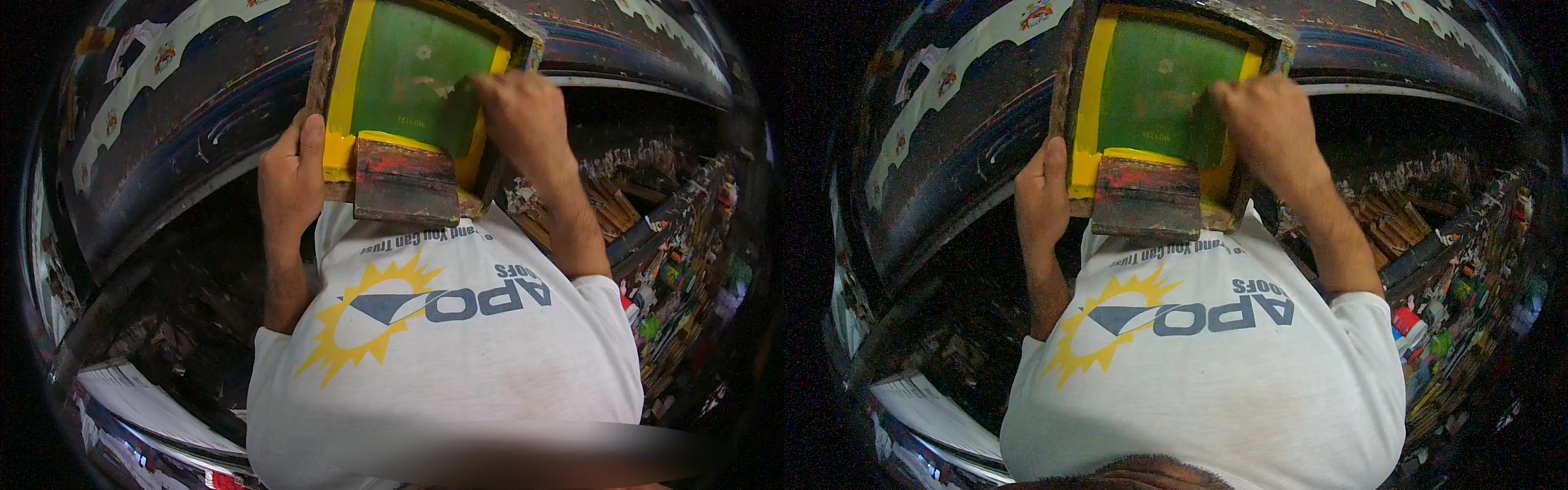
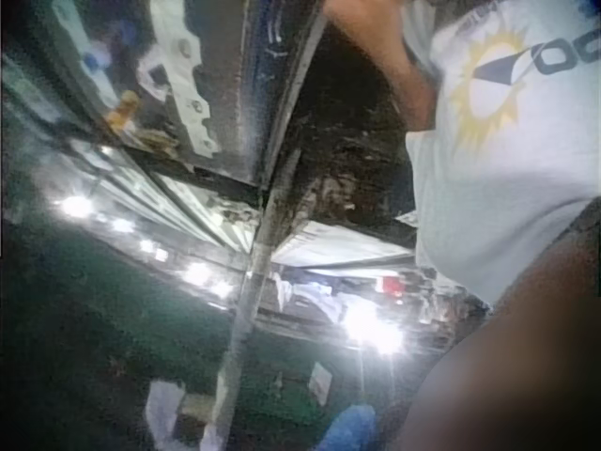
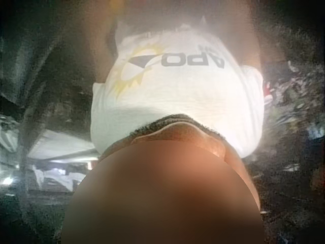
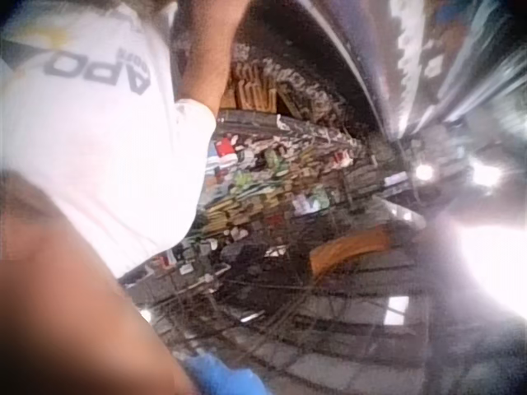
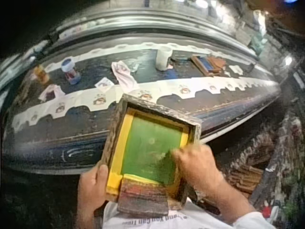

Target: The person uses a squeegee to press ink through a screen-printing frame onto a long roll of patterned paper. After completing the print, they set the frame aside and smooth the printed surface with both hands.

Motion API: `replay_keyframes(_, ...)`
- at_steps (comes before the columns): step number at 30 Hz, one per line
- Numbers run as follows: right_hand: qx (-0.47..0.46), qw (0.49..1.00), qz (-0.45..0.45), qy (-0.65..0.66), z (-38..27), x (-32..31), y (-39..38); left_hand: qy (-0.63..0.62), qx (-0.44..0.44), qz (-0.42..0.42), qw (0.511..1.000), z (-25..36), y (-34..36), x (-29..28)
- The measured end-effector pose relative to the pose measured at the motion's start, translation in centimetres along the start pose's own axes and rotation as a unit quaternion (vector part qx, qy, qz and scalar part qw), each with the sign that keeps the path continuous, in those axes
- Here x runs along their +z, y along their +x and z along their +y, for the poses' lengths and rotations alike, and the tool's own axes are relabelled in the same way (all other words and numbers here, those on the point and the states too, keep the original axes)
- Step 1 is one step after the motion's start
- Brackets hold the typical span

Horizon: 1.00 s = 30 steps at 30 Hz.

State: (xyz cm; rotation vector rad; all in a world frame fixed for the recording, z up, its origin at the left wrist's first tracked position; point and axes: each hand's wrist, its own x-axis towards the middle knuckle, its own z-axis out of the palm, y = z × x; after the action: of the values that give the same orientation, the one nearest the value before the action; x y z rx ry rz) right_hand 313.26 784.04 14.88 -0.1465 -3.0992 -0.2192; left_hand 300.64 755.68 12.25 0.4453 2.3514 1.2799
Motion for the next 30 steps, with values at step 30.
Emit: replay_keyframes(30, 0.011, 0.995, 0.024, 0.101, -2.4, -0.6, -1.0, -0.003, -0.011, 0.010, 1.000, -0.4, -0.6, -0.5)
